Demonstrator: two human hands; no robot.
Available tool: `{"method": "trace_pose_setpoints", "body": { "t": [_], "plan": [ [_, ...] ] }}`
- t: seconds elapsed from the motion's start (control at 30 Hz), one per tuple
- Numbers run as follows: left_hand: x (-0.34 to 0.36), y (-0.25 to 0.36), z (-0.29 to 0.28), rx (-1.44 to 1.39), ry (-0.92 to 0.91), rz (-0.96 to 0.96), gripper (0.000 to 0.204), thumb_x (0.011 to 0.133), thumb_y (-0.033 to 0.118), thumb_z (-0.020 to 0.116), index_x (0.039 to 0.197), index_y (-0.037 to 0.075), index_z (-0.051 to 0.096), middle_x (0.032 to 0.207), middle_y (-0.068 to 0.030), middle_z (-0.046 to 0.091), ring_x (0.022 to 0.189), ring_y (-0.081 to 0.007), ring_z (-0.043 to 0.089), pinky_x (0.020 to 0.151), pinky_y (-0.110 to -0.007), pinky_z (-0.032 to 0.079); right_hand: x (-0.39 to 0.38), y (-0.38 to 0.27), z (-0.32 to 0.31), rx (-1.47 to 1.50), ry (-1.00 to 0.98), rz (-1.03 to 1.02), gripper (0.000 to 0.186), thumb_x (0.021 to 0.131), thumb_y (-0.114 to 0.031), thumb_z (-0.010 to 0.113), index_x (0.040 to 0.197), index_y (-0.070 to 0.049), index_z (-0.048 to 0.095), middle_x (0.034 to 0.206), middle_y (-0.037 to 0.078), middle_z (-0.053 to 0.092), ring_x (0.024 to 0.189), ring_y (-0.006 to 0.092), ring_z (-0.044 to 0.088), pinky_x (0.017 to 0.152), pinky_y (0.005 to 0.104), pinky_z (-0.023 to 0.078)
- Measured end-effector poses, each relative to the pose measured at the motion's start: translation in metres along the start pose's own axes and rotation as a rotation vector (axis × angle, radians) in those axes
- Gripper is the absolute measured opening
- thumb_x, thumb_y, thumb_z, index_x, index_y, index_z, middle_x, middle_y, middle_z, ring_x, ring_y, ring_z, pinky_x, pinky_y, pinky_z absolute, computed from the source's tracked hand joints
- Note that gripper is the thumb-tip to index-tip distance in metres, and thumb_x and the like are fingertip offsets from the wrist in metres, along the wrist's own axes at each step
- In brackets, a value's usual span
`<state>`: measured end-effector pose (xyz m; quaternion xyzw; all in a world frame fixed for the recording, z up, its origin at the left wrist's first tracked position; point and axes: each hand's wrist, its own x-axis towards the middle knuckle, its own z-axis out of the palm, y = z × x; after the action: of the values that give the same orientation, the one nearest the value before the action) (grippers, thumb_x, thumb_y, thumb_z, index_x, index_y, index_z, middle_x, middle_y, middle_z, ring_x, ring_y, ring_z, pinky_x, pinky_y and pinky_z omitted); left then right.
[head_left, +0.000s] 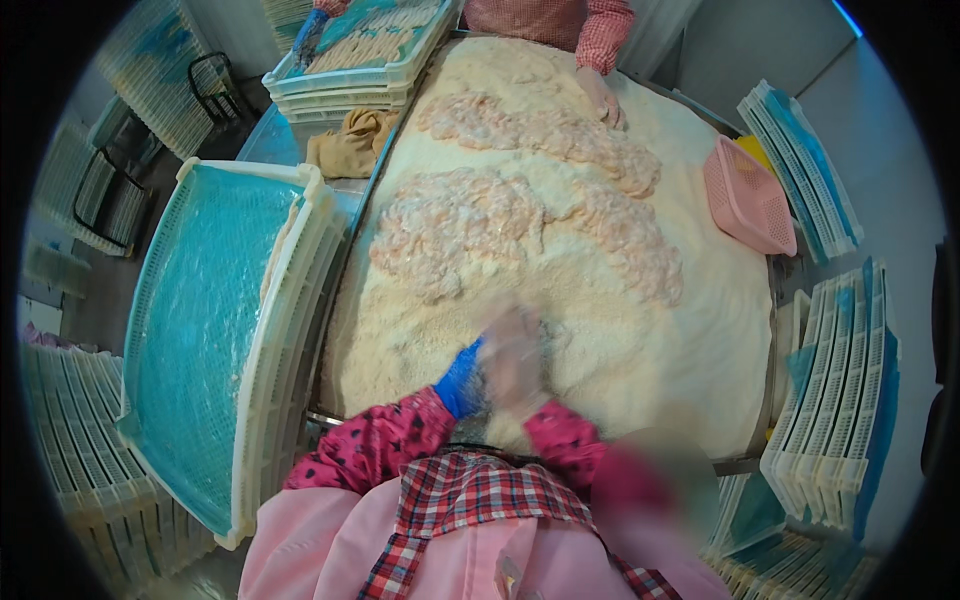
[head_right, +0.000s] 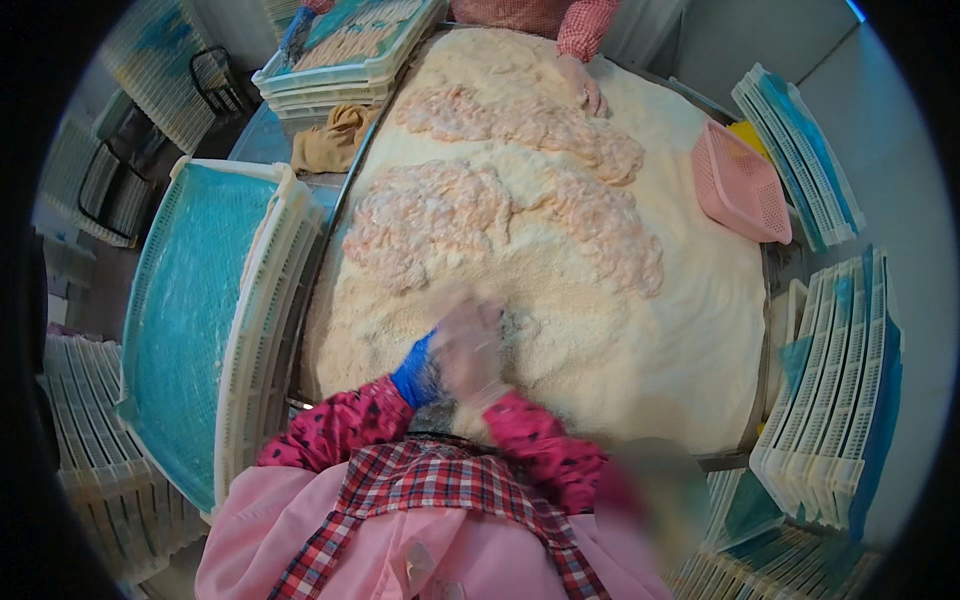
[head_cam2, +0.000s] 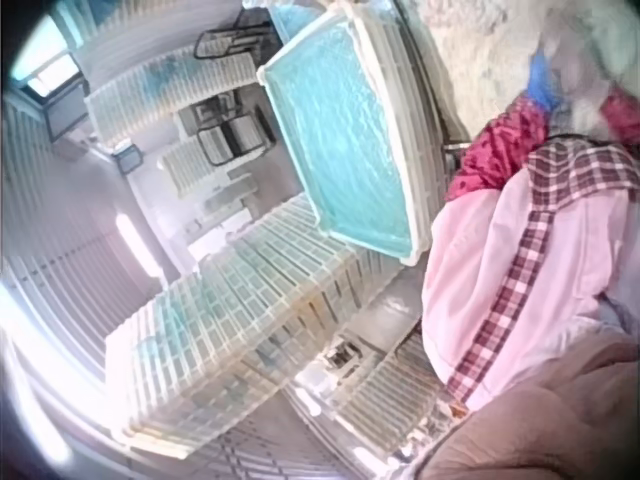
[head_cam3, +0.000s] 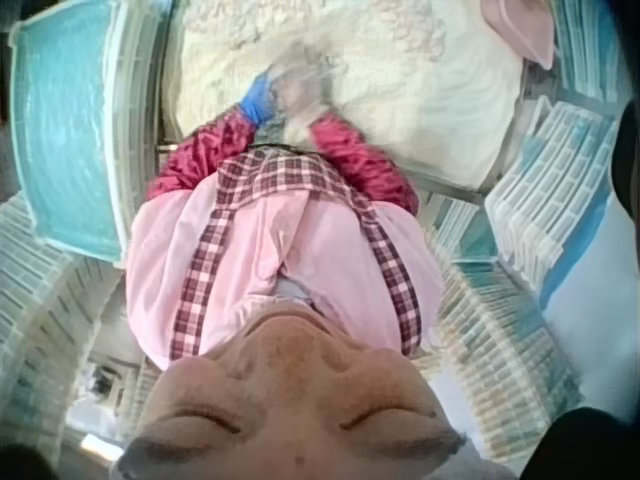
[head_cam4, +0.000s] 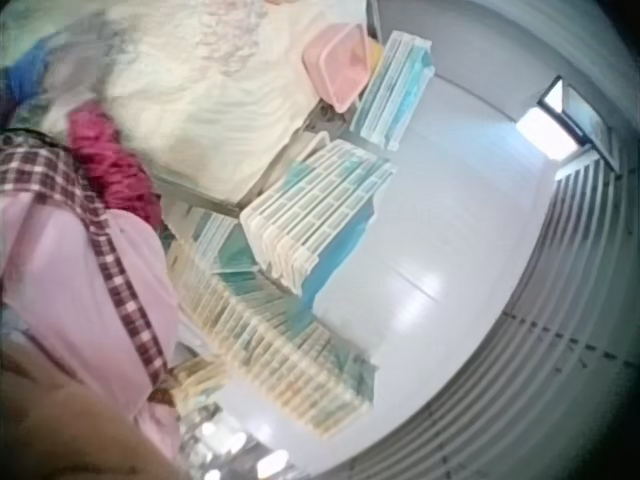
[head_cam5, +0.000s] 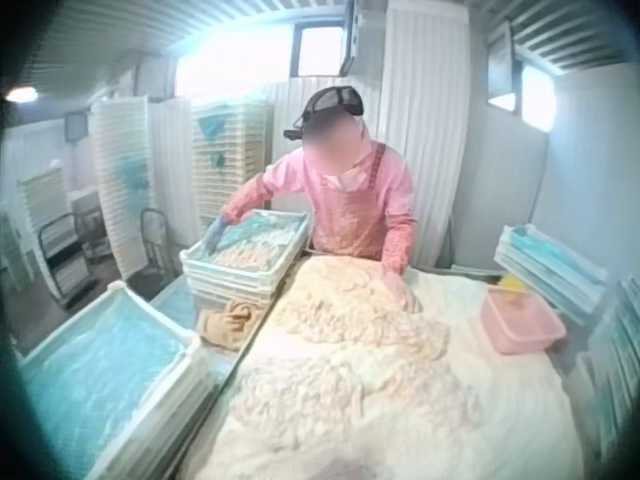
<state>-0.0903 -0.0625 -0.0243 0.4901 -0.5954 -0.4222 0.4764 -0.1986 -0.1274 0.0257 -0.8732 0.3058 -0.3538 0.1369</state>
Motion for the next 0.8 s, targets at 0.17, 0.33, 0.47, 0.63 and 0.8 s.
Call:
{"method": "trace_pose_setpoints", "body": {
  "t": [0.17,0.33,0.47,0.63,0.8],
  "plan": [
    [0.007,0.062,-0.006,-1.105,0.097,-0.625,0.057,0.097,0.036,0.035,0.143,0.008,0.018,0.147,-0.0083,0.022,0.131,-0.0192,0.028,0.106,-0.035,0.026,0.013,-0.011,-0.001,0.206,-0.015,0.091,0.063,0.093,-0.048,0.028,0.135,-0.002,0.035,0.145,0.023,0.021,0.136,0.0338,0.016,0.11,0.0452,0.01],
    [0.002,0.014,-0.034,-1.592,0.101,-0.569,0.06,0.093,0.046,0.04,0.134,0.003,0.035,0.122,-0.0133,0.051,0.108,-0.0249,0.05,0.095,-0.037,0.039,0.004,-0.007,-0.014,0.445,-0.076,0.031,0.083,0.084,-0.062,0.042,0.138,-0.001,0.026,0.14,0.022,0.028,0.131,0.0363,0.025,0.109,0.041,0.019],
    [0.003,0.039,-0.033,-1.135,0.532,-0.564,0.047,0.094,0.041,0.04,0.121,0.003,0.048,0.106,-0.0128,0.057,0.085,-0.0205,0.054,0.073,-0.033,0.045,-0.06,0.088,-0.061,-0.048,-0.356,0.214,0.047,0.075,-0.02,0.067,0.118,-0.005,0.053,0.119,0.012,0.054,0.109,0.0291,0.05,0.094,0.0356,0.039],
    [0.008,0.032,-0.039,-0.909,0.369,-0.527,0.039,0.096,0.035,0.038,0.12,0.007,0.051,0.083,-0.0048,0.056,0.054,-0.0092,0.043,0.054,-0.023,0.038,-0.044,0.081,-0.062,0.13,-0.131,0.633,0.039,0.08,-0.011,0.062,0.116,-0.002,0.054,0.112,0.014,0.058,0.098,0.0317,0.057,0.085,0.0334,0.046],
    [0.004,0.018,-0.028,-0.968,0.259,-0.466,0.062,0.094,0.044,0.037,0.143,0.009,0.018,0.128,-0.015,0.047,0.107,-0.0223,0.05,0.092,-0.033,0.039,-0.015,0.04,-0.052,0.054,0.099,0.328,0.05,0.09,-0.037,0.048,0.127,-0.005,0.048,0.124,0.019,0.051,0.114,0.0384,0.046,0.094,0.042,0.038]
  ]
}}
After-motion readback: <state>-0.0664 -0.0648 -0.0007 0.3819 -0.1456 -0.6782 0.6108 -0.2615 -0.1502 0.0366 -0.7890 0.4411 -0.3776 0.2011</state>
